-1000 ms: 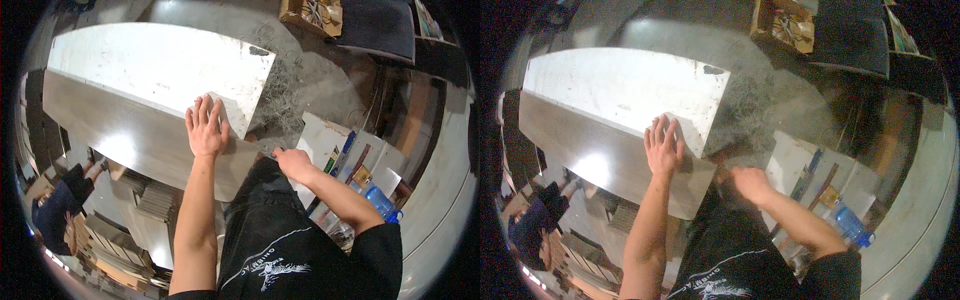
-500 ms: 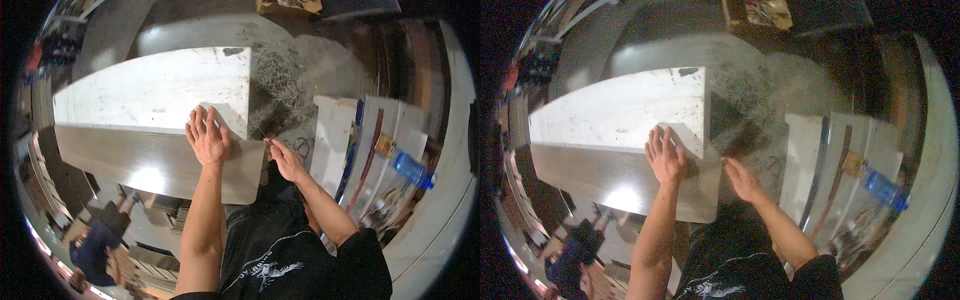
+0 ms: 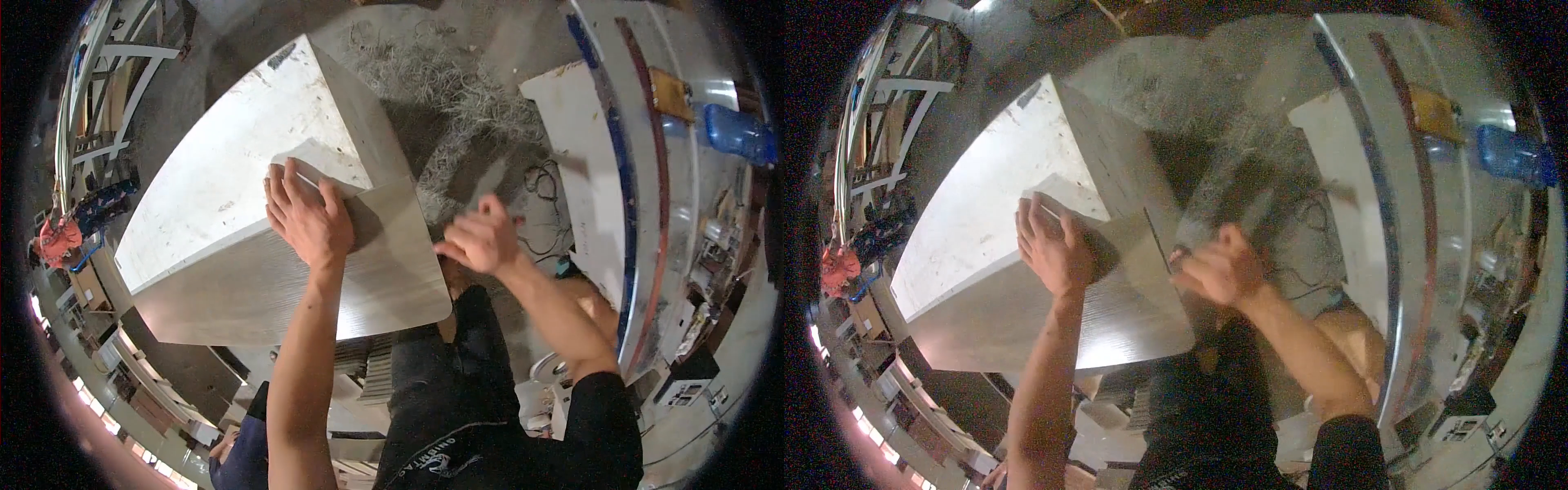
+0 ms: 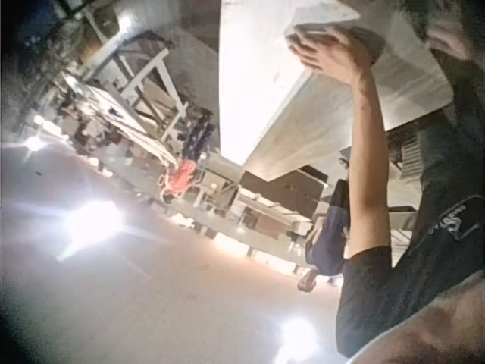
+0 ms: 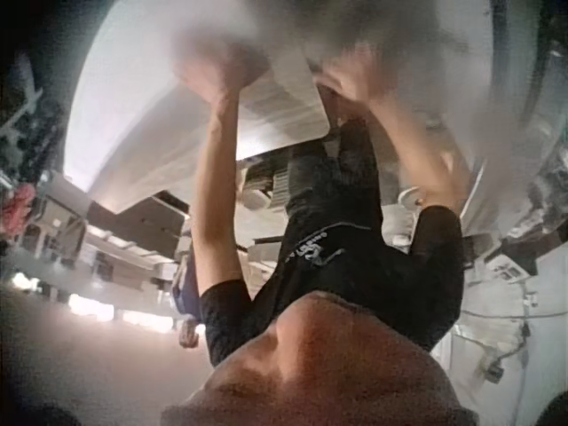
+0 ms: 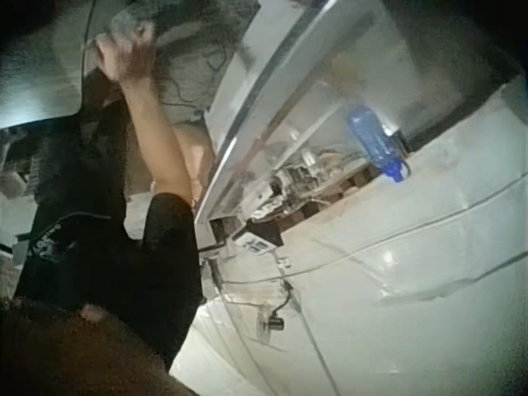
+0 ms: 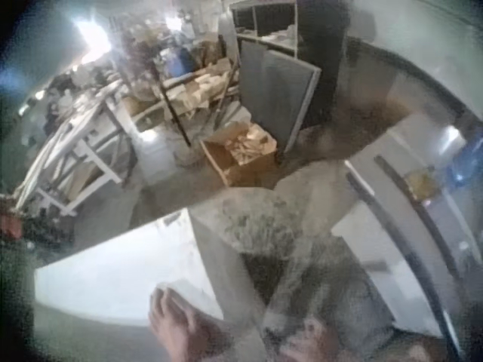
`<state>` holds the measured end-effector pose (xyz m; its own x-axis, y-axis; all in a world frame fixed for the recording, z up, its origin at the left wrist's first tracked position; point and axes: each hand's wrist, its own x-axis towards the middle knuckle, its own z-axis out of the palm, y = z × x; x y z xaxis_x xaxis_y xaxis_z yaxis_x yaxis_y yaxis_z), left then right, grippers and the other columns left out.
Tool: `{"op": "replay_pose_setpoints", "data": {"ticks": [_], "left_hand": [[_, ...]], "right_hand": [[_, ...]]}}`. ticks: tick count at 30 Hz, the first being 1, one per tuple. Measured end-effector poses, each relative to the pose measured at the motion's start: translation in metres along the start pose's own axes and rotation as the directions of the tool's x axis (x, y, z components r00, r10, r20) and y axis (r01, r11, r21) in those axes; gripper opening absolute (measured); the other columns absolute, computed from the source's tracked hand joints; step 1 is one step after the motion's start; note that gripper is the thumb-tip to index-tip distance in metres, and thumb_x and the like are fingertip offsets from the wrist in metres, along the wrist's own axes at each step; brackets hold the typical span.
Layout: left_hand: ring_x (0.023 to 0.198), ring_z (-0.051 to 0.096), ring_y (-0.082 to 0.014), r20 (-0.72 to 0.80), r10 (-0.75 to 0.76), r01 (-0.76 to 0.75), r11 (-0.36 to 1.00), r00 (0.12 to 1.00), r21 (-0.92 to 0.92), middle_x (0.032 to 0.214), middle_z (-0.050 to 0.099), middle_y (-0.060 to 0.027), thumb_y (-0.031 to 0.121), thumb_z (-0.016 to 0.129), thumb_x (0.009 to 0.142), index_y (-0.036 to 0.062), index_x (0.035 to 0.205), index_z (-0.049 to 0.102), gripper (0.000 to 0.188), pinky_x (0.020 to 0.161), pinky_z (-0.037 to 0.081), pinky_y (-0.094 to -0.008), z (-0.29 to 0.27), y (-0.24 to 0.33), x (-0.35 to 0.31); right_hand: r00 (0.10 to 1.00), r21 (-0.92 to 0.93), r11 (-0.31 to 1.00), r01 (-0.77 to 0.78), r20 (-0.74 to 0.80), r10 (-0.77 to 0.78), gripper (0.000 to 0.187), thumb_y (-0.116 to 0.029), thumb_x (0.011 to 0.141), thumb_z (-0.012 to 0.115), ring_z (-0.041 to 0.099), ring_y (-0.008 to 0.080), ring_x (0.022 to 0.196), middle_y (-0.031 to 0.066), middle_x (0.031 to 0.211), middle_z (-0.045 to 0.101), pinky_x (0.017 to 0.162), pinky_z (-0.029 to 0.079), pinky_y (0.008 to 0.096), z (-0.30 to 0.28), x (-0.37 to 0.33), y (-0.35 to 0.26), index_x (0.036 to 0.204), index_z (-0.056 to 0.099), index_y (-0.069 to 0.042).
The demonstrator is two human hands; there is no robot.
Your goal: Trim excess veneer or edge banding from a wooden panel using a handheld utility knife.
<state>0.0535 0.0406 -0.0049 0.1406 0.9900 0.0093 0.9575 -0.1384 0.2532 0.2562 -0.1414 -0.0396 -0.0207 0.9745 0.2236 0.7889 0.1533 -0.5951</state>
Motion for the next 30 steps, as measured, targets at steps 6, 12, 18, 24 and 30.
{"op": "replay_pose_setpoints", "data": {"ticks": [6, 12, 18, 24, 30], "left_hand": [[0.151, 0.033, -0.0327, -0.022, 0.033, -0.033, 0.999, 0.999, 0.006, 0.162, 0.038, -0.0104, 0.042, 0.053, 0.099, 0.0184, 0.151, 0.047, 0.058, 0.124, 0.024, -0.05, 0.005, -0.002, -0.004], [0.151, 0.032, -0.0329, -0.003, -0.01, 0.01, 1.0, 1.0, -0.009, 0.161, 0.038, -0.0135, 0.039, 0.05, 0.099, 0.013, 0.151, 0.047, 0.058, 0.123, 0.023, -0.0488, 0.006, -0.003, -0.001], [0.15, 0.033, -0.0322, -0.023, 0.027, -0.028, 0.997, 0.999, -0.071, 0.16, 0.04, -0.0123, 0.038, 0.049, 0.099, 0.0132, 0.149, 0.048, 0.056, 0.123, 0.024, -0.0486, 0.008, 0.001, 0.001], [0.15, 0.033, -0.0317, -0.029, 0.004, -0.005, 1.0, 1.0, -0.03, 0.16, 0.04, -0.0113, 0.038, 0.05, 0.098, 0.0132, 0.148, 0.05, 0.056, 0.123, 0.024, -0.0483, 0.007, -0.006, 0.002], [0.15, 0.033, -0.0311, -0.023, -0.003, 0.001, 0.998, 1.0, -0.061, 0.16, 0.041, -0.0109, 0.039, 0.05, 0.097, 0.0137, 0.148, 0.051, 0.057, 0.123, 0.024, -0.0484, 0.009, -0.008, 0.002]], "right_hand": [[0.962, -0.274, 0.941, -0.2, -0.237, 0.135, 0.045, -0.051, 0.099, 0.062, 0.054, 0.0188, 0.057, 0.0002, 0.063, 0.06, 0.073, 0.04, 0.0379, 0.014, 0.105, 0.072, 0.07, 0.057, -0.018], [0.966, 0.062, 0.967, 0.246, -0.098, -0.239, 0.045, -0.051, 0.094, 0.069, 0.054, 0.0167, 0.055, -0.0037, 0.059, 0.055, 0.073, 0.041, 0.0378, 0.012, 0.028, 0.037, 0.065, 0.055, -0.019], [0.973, -0.147, 0.977, -0.152, -0.198, 0.121, 0.042, -0.054, 0.096, 0.068, 0.059, 0.013, 0.061, -0.0056, 0.063, 0.057, 0.073, 0.046, 0.0357, 0.016, 0.122, 0.08, 0.078, 0.068, -0.016], [0.93, 0.806, 0.471, -0.36, 0.269, 0.25, 0.04, -0.049, 0.092, 0.075, 0.053, 0.0041, 0.068, -0.0048, 0.072, 0.062, 0.063, 0.044, 0.0266, 0.021, 0.101, 0.036, 0.098, 0.075, -0.009], [0.777, 0.57, 0.557, -0.604, 0.265, 0.572, 0.028, -0.033, 0.1, 0.067, 0.067, 0.0139, 0.085, 0.0074, 0.089, 0.074, 0.079, 0.053, 0.0343, 0.025, 0.09, 0.046, 0.117, 0.069, -0.01]]}}
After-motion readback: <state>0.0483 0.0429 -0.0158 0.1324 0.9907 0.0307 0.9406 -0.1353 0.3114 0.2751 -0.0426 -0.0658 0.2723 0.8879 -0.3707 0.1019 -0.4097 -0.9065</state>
